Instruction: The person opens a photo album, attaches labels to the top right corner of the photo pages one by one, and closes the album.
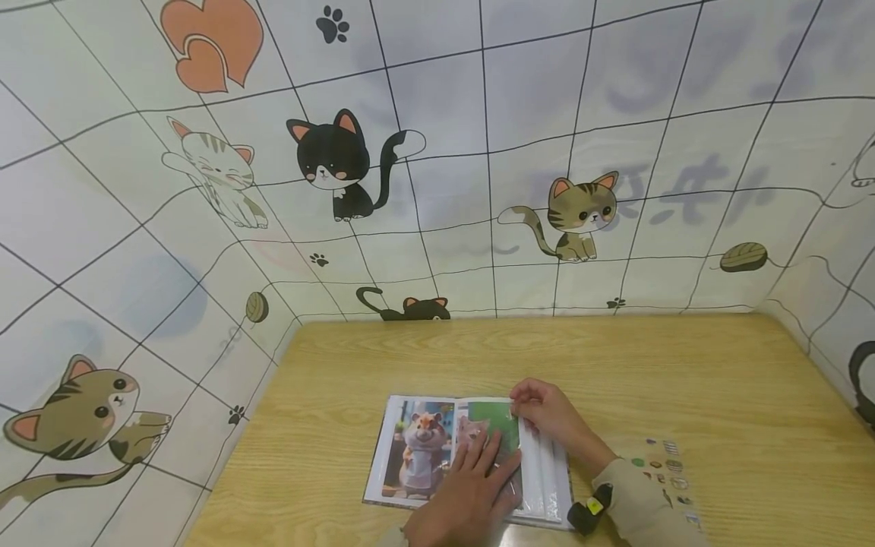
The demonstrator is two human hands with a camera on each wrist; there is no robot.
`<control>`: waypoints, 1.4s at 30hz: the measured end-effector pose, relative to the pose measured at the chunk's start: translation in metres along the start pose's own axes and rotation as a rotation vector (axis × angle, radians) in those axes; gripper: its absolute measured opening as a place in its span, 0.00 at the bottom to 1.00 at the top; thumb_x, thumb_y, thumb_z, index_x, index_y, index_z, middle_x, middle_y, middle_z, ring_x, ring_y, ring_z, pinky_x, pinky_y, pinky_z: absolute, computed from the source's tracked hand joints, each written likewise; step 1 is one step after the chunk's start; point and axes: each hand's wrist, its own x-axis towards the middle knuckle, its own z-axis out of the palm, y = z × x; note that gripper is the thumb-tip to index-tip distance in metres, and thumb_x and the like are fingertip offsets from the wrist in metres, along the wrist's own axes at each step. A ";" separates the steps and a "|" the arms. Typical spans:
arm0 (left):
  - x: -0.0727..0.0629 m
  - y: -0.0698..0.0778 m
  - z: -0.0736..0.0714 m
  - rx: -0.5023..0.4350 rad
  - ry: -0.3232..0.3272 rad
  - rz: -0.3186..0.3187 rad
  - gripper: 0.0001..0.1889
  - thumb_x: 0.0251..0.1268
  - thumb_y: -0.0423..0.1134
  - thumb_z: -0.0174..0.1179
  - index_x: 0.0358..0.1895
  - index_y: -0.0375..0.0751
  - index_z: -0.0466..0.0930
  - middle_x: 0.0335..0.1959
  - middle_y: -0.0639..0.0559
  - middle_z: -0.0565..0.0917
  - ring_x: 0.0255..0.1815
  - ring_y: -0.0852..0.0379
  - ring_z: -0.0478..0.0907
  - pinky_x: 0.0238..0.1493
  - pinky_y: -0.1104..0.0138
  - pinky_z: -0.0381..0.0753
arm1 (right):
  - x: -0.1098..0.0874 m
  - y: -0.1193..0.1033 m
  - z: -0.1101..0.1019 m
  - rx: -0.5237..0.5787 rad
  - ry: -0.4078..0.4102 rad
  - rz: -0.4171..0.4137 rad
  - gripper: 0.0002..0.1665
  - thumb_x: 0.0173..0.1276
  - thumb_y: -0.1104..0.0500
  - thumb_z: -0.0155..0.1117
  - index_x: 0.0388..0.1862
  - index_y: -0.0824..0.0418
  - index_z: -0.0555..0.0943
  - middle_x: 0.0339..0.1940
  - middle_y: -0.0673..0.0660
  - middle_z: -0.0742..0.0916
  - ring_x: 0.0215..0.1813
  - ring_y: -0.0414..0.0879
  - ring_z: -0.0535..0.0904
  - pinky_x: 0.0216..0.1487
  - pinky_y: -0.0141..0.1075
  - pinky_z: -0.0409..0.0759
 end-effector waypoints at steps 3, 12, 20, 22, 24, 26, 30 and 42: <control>0.000 0.000 0.000 0.008 -0.005 -0.001 0.30 0.80 0.60 0.29 0.80 0.57 0.51 0.81 0.43 0.48 0.81 0.44 0.41 0.75 0.44 0.52 | 0.000 0.000 0.000 -0.005 0.001 0.002 0.07 0.66 0.65 0.65 0.43 0.63 0.80 0.30 0.55 0.81 0.26 0.44 0.74 0.23 0.33 0.74; 0.000 0.001 -0.002 0.010 -0.005 -0.003 0.30 0.80 0.59 0.30 0.80 0.56 0.52 0.81 0.43 0.48 0.81 0.43 0.41 0.75 0.44 0.52 | 0.001 0.000 0.000 -0.010 -0.003 -0.008 0.07 0.65 0.66 0.65 0.43 0.64 0.81 0.29 0.54 0.81 0.25 0.43 0.74 0.22 0.33 0.73; -0.001 0.002 -0.003 0.007 0.008 0.007 0.30 0.80 0.58 0.31 0.79 0.55 0.53 0.81 0.41 0.49 0.81 0.42 0.42 0.75 0.43 0.53 | 0.000 -0.002 0.002 -0.017 0.007 -0.002 0.07 0.64 0.67 0.65 0.41 0.65 0.80 0.28 0.54 0.82 0.22 0.43 0.73 0.21 0.32 0.73; -0.001 0.002 -0.003 0.011 0.011 0.007 0.30 0.80 0.58 0.31 0.79 0.55 0.53 0.81 0.41 0.49 0.81 0.42 0.42 0.75 0.43 0.53 | 0.000 -0.002 0.002 -0.033 0.015 -0.006 0.07 0.63 0.67 0.65 0.41 0.65 0.80 0.28 0.54 0.82 0.22 0.43 0.73 0.20 0.32 0.72; -0.001 0.002 -0.002 0.008 0.013 0.006 0.30 0.80 0.59 0.31 0.79 0.55 0.53 0.81 0.41 0.49 0.81 0.42 0.42 0.75 0.43 0.53 | 0.000 -0.002 0.003 -0.047 0.027 -0.007 0.07 0.63 0.68 0.66 0.40 0.64 0.81 0.27 0.54 0.82 0.21 0.43 0.73 0.20 0.33 0.72; -0.001 0.002 -0.002 0.002 0.010 0.004 0.30 0.80 0.59 0.31 0.79 0.55 0.53 0.81 0.41 0.48 0.81 0.42 0.42 0.75 0.43 0.53 | 0.000 -0.002 0.003 -0.061 0.038 -0.010 0.07 0.62 0.68 0.66 0.39 0.63 0.81 0.28 0.54 0.82 0.21 0.43 0.73 0.19 0.33 0.72; -0.002 0.001 -0.001 -0.016 0.008 0.005 0.30 0.80 0.59 0.31 0.79 0.56 0.52 0.81 0.42 0.48 0.81 0.43 0.41 0.75 0.43 0.52 | -0.001 -0.004 0.004 -0.077 0.052 -0.014 0.07 0.60 0.69 0.66 0.38 0.63 0.81 0.28 0.54 0.83 0.21 0.43 0.74 0.19 0.33 0.72; 0.000 -0.001 0.000 -0.010 -0.010 0.001 0.30 0.80 0.60 0.29 0.80 0.57 0.51 0.81 0.44 0.47 0.81 0.44 0.40 0.75 0.43 0.51 | -0.002 -0.008 0.008 -0.145 0.054 -0.020 0.09 0.60 0.70 0.68 0.37 0.62 0.80 0.31 0.54 0.83 0.22 0.43 0.75 0.20 0.32 0.73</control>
